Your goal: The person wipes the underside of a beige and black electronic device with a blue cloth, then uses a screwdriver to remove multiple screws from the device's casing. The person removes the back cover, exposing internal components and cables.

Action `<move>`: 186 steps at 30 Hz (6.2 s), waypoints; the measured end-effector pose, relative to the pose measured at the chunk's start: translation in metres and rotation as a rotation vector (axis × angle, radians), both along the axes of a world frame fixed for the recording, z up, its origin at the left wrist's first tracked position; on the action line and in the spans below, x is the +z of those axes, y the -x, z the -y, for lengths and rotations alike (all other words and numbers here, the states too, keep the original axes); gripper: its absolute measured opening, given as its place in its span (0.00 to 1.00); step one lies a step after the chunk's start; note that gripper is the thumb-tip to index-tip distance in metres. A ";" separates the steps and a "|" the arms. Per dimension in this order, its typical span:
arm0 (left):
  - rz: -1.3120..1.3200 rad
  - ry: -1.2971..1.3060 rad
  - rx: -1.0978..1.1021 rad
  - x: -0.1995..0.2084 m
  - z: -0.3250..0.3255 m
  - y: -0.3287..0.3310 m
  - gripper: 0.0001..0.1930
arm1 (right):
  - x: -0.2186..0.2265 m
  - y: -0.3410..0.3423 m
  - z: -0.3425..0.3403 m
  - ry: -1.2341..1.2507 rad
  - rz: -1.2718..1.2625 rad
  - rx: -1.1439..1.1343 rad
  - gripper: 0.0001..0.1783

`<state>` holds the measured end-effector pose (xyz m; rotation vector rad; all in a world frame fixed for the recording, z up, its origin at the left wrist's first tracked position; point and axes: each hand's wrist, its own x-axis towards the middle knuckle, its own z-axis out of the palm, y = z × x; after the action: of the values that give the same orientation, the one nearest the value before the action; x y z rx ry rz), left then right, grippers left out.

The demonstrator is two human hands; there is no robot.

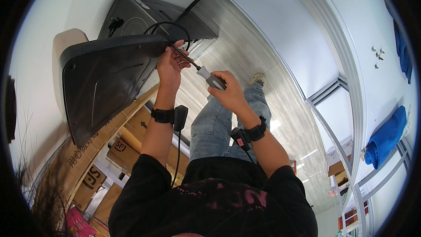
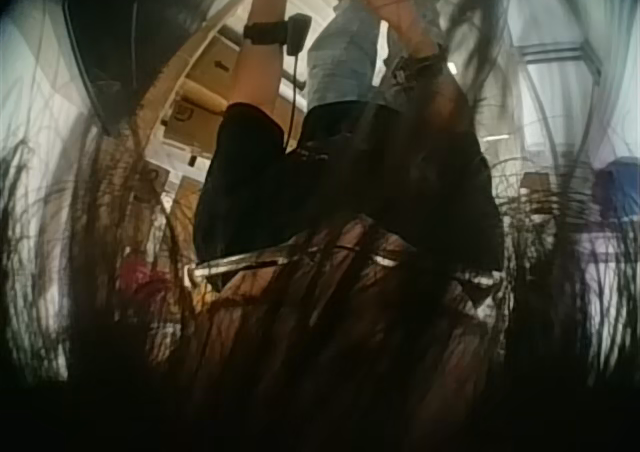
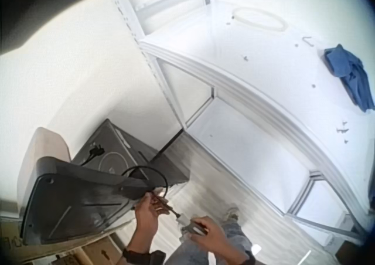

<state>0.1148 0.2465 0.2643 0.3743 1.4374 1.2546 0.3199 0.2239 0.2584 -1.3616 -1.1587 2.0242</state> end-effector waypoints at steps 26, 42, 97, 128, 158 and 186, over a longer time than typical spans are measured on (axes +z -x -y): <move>-0.360 -0.404 -0.391 0.107 -0.091 -0.163 0.07 | 0.136 -0.202 0.007 -0.197 0.186 -0.247 0.25; -1.335 -0.947 -0.600 0.171 -0.146 -0.316 0.04 | 0.159 -0.299 0.014 -0.182 0.041 -0.493 0.25; -1.168 -0.836 -0.871 0.186 -0.157 -0.317 0.11 | 0.154 -0.306 0.017 -0.082 0.028 -0.500 0.25; -0.022 -0.036 0.006 0.091 0.080 -0.072 0.14 | 0.064 -0.076 0.046 -0.237 0.069 0.108 0.22; -0.154 -0.063 0.110 0.005 0.232 0.158 0.14 | 0.020 0.174 0.224 0.312 -0.226 -0.042 0.18; -0.217 0.037 0.115 0.006 0.228 0.155 0.10 | -0.007 0.187 0.233 -0.197 0.060 -0.051 0.24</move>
<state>-0.0406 0.0187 0.2706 0.4179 1.6847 1.3078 0.1332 -0.0095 0.2511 -1.3465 -1.2987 1.7925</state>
